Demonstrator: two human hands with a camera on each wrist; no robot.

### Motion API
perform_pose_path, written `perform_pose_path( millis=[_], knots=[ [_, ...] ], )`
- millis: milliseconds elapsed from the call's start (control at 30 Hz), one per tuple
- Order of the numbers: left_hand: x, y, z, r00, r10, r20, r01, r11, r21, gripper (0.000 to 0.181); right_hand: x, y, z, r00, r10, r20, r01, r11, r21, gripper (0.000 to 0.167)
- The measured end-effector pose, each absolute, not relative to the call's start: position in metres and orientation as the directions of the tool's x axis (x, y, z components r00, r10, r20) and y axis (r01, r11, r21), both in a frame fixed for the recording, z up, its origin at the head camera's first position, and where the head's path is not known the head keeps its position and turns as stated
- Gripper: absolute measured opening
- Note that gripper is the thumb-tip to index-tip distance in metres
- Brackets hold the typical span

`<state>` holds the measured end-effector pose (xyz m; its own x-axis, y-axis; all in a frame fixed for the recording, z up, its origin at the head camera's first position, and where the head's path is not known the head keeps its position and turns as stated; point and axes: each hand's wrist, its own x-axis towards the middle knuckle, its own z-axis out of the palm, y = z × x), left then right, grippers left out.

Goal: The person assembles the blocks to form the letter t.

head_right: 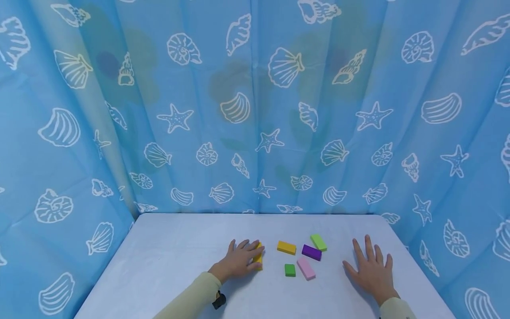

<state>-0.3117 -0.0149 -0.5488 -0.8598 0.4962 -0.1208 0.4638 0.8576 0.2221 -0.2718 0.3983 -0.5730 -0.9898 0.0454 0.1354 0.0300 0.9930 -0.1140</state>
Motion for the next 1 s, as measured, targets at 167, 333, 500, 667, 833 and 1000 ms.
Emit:
perform_pose_path(
  millis=[167, 333, 500, 667, 833, 1000],
  knots=[
    [-0.314, -0.017, -0.551, -0.866, 0.484, -0.127, 0.452, 0.865, 0.217, 0.057, -0.273, 0.397, -0.569, -0.991, 0.041, 0.128, 0.024, 0.991, -0.129, 0.09],
    [-0.315, -0.02, -0.552, -0.87, 0.473, -0.138, 0.438, 0.87, 0.226, 0.057, -0.274, 0.397, -0.568, -0.993, 0.042, 0.112, 0.028, 0.992, -0.125, 0.09],
    [-0.309, -0.022, -0.554, -0.87, 0.468, -0.158, 0.429, 0.874, 0.227, 0.057, -0.27, 0.398, -0.573, -0.995, 0.054, 0.089, 0.043, 0.991, -0.128, 0.091],
    [-0.305, -0.027, -0.556, -0.863, 0.479, -0.163, 0.439, 0.869, 0.228, 0.056, -0.265, 0.396, -0.576, -0.994, 0.057, 0.089, 0.045, 0.99, -0.134, 0.091],
    [-0.304, -0.034, -0.555, -0.864, 0.477, -0.16, 0.438, 0.87, 0.224, 0.056, -0.266, 0.393, -0.577, -0.994, 0.049, 0.096, 0.034, 0.989, -0.147, 0.089],
    [-0.3, -0.038, -0.553, -0.863, 0.477, -0.165, 0.435, 0.869, 0.234, 0.056, -0.266, 0.392, -0.579, -0.995, 0.05, 0.088, 0.038, 0.99, -0.139, 0.091]
  ],
)
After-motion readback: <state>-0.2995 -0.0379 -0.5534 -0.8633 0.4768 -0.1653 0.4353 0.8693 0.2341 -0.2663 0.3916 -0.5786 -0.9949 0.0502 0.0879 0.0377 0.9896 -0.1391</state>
